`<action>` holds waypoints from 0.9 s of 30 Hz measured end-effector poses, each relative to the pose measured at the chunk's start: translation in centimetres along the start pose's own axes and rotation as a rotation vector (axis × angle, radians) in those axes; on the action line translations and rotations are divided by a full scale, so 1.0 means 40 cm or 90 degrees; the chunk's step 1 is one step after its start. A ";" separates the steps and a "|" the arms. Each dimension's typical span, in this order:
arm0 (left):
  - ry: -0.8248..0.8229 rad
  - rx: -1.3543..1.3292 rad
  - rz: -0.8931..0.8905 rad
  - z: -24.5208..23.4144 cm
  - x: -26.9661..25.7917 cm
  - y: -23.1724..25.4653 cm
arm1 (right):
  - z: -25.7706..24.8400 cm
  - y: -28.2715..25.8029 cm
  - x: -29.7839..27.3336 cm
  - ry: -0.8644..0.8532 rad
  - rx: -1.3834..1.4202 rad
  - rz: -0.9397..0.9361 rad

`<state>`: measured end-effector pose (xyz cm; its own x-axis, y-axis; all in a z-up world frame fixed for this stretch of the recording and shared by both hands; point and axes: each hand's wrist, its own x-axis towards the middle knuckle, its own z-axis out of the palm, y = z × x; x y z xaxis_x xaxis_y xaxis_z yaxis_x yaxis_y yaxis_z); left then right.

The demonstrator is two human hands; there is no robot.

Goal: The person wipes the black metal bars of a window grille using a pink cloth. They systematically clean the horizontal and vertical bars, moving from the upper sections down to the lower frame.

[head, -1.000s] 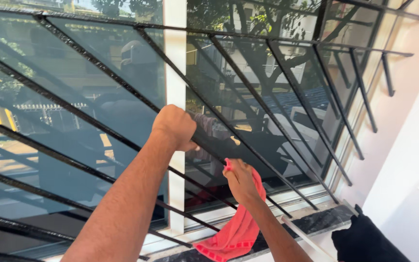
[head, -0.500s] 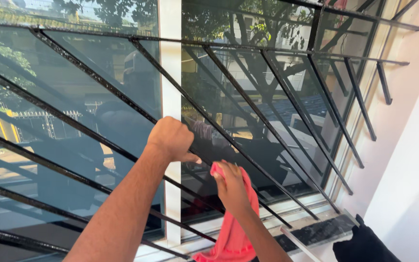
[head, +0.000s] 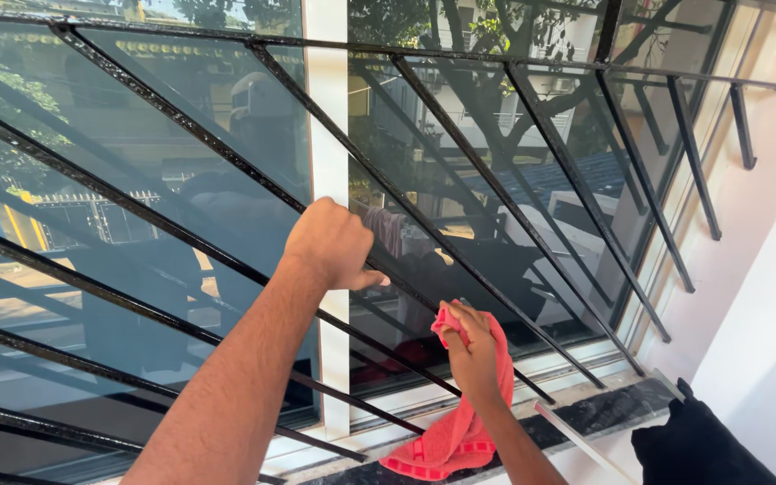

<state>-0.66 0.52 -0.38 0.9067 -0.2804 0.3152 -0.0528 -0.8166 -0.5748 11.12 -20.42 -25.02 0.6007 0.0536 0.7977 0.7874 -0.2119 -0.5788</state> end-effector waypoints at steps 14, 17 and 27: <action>0.047 -0.011 0.027 0.059 0.021 -0.014 | 0.196 -0.315 0.047 0.163 -0.072 -0.246; 0.051 -0.021 0.036 0.047 0.014 -0.019 | 0.206 -0.294 -0.002 0.122 -0.107 -0.230; 0.289 0.002 0.175 0.040 -0.032 -0.072 | 0.289 -0.389 0.032 -0.074 0.043 -0.202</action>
<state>-1.00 4.03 -0.33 0.5869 -0.6750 0.4471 -0.2620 -0.6809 -0.6840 1.25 -5.77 -16.95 0.3335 0.2178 0.9172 0.9424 -0.1022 -0.3184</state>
